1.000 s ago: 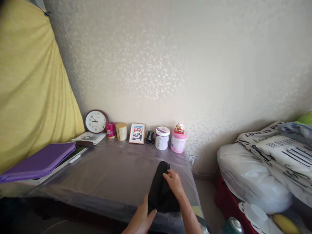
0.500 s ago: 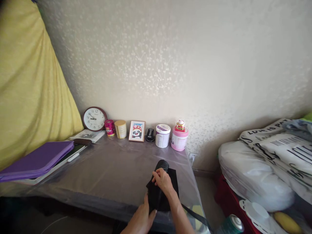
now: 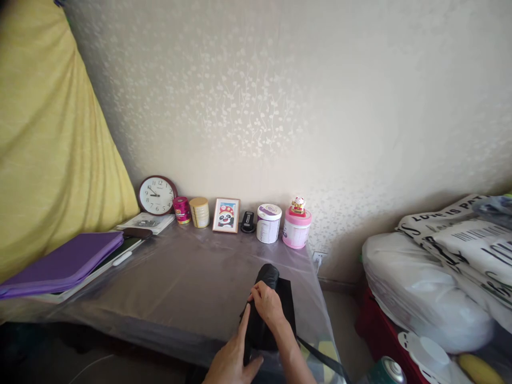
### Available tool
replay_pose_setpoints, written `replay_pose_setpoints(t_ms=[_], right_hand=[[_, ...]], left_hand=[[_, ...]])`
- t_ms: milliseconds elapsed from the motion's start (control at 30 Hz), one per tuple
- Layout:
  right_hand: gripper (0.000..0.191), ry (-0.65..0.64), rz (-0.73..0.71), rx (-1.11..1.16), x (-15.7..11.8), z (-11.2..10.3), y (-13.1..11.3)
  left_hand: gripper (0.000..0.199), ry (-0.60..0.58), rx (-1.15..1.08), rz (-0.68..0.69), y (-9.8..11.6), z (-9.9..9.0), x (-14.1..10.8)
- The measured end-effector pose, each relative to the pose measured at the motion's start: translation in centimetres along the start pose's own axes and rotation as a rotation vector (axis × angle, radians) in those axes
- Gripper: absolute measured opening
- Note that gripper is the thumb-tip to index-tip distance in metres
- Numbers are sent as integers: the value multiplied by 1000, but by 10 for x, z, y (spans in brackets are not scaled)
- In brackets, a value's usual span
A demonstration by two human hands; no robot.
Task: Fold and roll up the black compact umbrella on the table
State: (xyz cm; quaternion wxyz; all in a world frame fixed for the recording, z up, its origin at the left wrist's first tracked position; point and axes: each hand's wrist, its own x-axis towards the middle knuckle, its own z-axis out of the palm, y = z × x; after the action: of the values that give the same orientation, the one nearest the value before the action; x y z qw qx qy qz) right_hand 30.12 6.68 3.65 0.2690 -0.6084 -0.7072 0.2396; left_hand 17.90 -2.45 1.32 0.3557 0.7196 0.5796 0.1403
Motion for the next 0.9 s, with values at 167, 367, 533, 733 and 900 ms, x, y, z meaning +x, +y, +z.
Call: replay_pose_setpoints(t_ms=[167,367,533,733,900], right_hand=[[22,50,-88,21,-20,2,-3],[26,62,-411,-101,-41,5,4],[31,24,-389,-163,-2,5,20],[26,90,-265,-136,56,5,40],[23,335,25,7,72,-14,59]], left_hand=[[78,-60,96,-80,9,2,5],[74,-90,81,-130,6,7,9],[75,-97,82,-133,1,10,12],[77,-95,57,-161,-6,14,15],[76,-53,-7,-122,-6,15,13]])
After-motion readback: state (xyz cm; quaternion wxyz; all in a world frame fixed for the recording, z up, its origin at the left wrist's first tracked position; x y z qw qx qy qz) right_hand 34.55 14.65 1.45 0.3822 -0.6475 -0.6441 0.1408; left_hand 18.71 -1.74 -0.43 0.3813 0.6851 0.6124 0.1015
